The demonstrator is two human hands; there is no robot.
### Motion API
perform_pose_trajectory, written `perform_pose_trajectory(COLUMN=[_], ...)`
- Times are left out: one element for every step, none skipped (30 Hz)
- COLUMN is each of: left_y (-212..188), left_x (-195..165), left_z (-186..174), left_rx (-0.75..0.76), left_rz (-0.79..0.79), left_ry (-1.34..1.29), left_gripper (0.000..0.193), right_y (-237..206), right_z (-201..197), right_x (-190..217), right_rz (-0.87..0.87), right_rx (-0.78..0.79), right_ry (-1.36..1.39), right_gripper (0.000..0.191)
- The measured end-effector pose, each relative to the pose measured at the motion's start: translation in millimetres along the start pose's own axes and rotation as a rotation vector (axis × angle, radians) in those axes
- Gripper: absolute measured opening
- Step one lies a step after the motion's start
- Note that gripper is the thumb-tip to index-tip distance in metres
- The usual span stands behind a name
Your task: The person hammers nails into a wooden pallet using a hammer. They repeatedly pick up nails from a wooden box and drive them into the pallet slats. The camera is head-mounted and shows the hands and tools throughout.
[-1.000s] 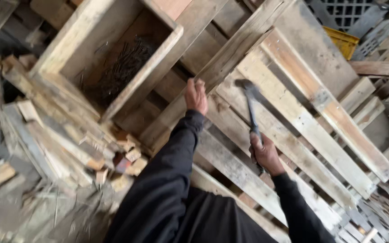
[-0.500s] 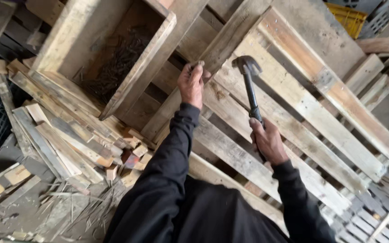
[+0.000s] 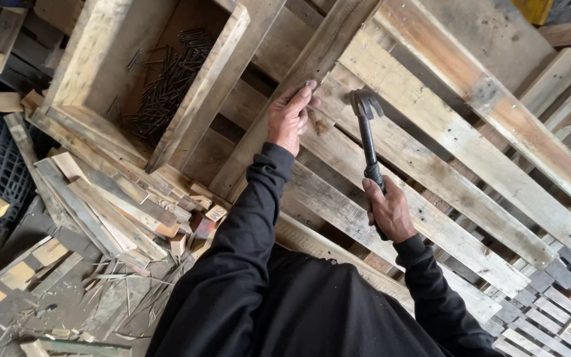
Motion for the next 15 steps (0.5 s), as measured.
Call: perform_pose_trajectory(left_y=[0.0,0.3,1.5,2.2,3.6,4.4,5.2,6.6,7.2,7.2,6.1,8.0,8.7,8.6,5.3], left_x=[0.5,3.1,3.1,4.7,7.1,5.9,5.2,3.8,3.5,3.0,1.8,4.3,4.7,5.1,1.4], left_z=[0.8,2.4,3.5,3.4,2.4,3.1,4.5,7.0,6.8,8.0,8.8,7.3,5.4,4.1,9.5], left_rx=[0.01,0.02,0.029,0.032,0.024,0.041,0.066,0.101,0.082,0.061,0.035,-0.028,-0.093,-0.161,-0.145], left_rz=[-0.006,-0.012,0.013,0.037,0.053,0.141,0.233,0.328,0.413,0.495,0.576,0.565,0.556,0.547,0.637], left_ry=[-0.025,-0.054,-0.025,0.005,0.035,0.068,0.105,0.146,0.276,0.404,0.532,0.671,0.812,0.947,1.027], left_gripper=[0.021,0.02,0.018,0.016,0.016,0.014,0.013,0.013,0.013,0.012,0.012,0.011,0.011,0.01,0.012], right_y=[-6.2,-12.8,-17.7,-22.5,-25.2,-26.1,-21.7,-14.5,-7.8,-1.7,2.3,3.8,3.6,0.1,-4.2], right_z=[-2.6,-5.6,-6.7,-6.2,-4.4,-1.8,2.9,7.2,10.8,13.1,15.3,15.7,13.8,10.4,7.3], right_x=[2.4,4.5,7.4,13.9,19.7,24.3,18.5,13.6,8.3,2.6,-3.0,-7.7,-5.1,-2.2,1.3], right_rz=[-0.027,-0.055,-0.09,-0.194,-0.286,-0.374,-0.305,-0.244,-0.183,-0.108,-0.031,0.04,0.02,-0.002,-0.018], right_rx=[-0.013,-0.027,-0.044,-0.05,-0.05,-0.048,-0.035,-0.026,-0.019,-0.008,0.006,0.024,0.014,0.002,-0.007], right_ry=[0.021,0.037,0.051,0.098,0.144,0.189,0.193,0.201,0.208,0.144,0.077,0.008,0.024,0.035,0.053], right_gripper=[0.054,0.053,0.052,0.053,0.053,0.054,0.053,0.053,0.053,0.052,0.052,0.052,0.053,0.054,0.055])
Point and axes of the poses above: each hand's wrist, its own y-axis towards the middle knuckle, its own z-axis out of the palm, x = y × z, the point moved 7 cm from there along y, towards the middle knuckle, and after that the axes turned 8 degrees about -y, right-handed, at the moved point
